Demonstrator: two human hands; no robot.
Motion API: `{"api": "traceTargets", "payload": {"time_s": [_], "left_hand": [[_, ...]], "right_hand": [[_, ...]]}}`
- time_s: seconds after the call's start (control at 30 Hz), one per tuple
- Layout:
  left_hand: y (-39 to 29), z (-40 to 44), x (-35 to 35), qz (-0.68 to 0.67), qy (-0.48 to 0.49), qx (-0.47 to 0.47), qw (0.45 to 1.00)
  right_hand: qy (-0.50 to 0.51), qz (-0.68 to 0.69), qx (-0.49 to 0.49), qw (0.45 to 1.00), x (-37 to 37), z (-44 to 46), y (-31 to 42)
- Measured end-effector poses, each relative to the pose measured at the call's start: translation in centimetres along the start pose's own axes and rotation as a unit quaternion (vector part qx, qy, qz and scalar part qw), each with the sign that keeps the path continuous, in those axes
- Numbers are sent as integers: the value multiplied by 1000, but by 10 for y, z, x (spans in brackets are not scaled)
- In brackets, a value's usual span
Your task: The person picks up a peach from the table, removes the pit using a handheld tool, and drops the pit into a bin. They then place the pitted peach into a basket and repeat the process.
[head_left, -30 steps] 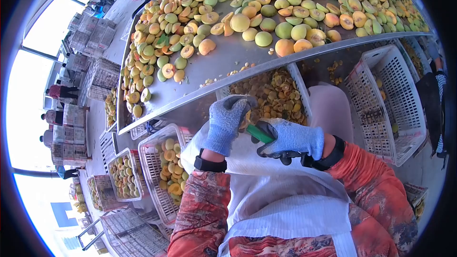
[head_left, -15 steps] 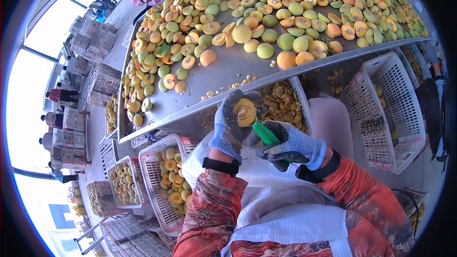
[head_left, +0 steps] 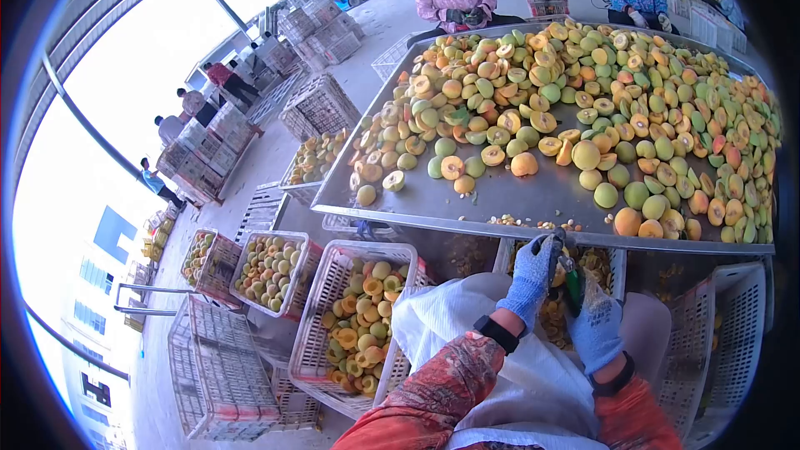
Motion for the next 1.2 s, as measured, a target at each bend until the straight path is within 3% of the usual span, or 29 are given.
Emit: {"api": "traceTargets", "payload": {"time_s": [0.07,0.17,0.27,0.37,0.43,0.57,0.77,0.87,0.97,1.03,1.07,1.1,1.13,1.17,1.2], "left_hand": [[-2,-3,-2,34,-22,56,998],[-7,-8,-2,34,-18,59,998],[-14,-13,-4,49,-23,67,996],[-25,-29,-2,59,19,-9,998],[-25,-28,-3,56,40,-43,997],[-21,-25,1,18,84,-74,993],[-28,-24,16,71,126,-108,984],[-33,-19,25,68,135,-137,979],[-8,9,28,35,157,-59,985],[5,15,29,57,135,-90,985],[16,24,28,119,82,-27,989],[22,32,24,180,28,36,983],[23,41,19,181,26,36,982],[23,51,12,130,26,-12,991],[19,56,8,76,24,-59,995]], "right_hand": [[-37,-47,-33,998,-2,-1,2],[-40,-112,-44,992,-5,-2,0],[9,-132,-67,989,-7,-10,2],[90,-87,-39,991,-8,-12,2],[142,42,-10,989,-13,-7,-2],[105,125,-64,985,-13,-8,-2],[137,11,-71,988,-15,-9,-26],[89,-31,-147,985,-29,-5,-28],[104,-90,-145,980,-33,-1,-39],[139,-195,-172,956,-35,1,-40],[139,-194,-173,956,-37,3,-41],[160,-243,-233,928,-36,1,-42],[179,-291,-291,894,-33,-1,-43],[179,-289,-291,894,-29,-5,-50],[195,-252,-218,922,-22,-11,-62]]}}
Point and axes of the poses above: each hand's wrist, its own z-axis towards the middle knuckle, its own x-axis out of the palm, y = z × x, the point moved 3 cm from there along z, towards the middle knuckle, and after that the axes turned 7 degrees about z, right-handed, at the moved point
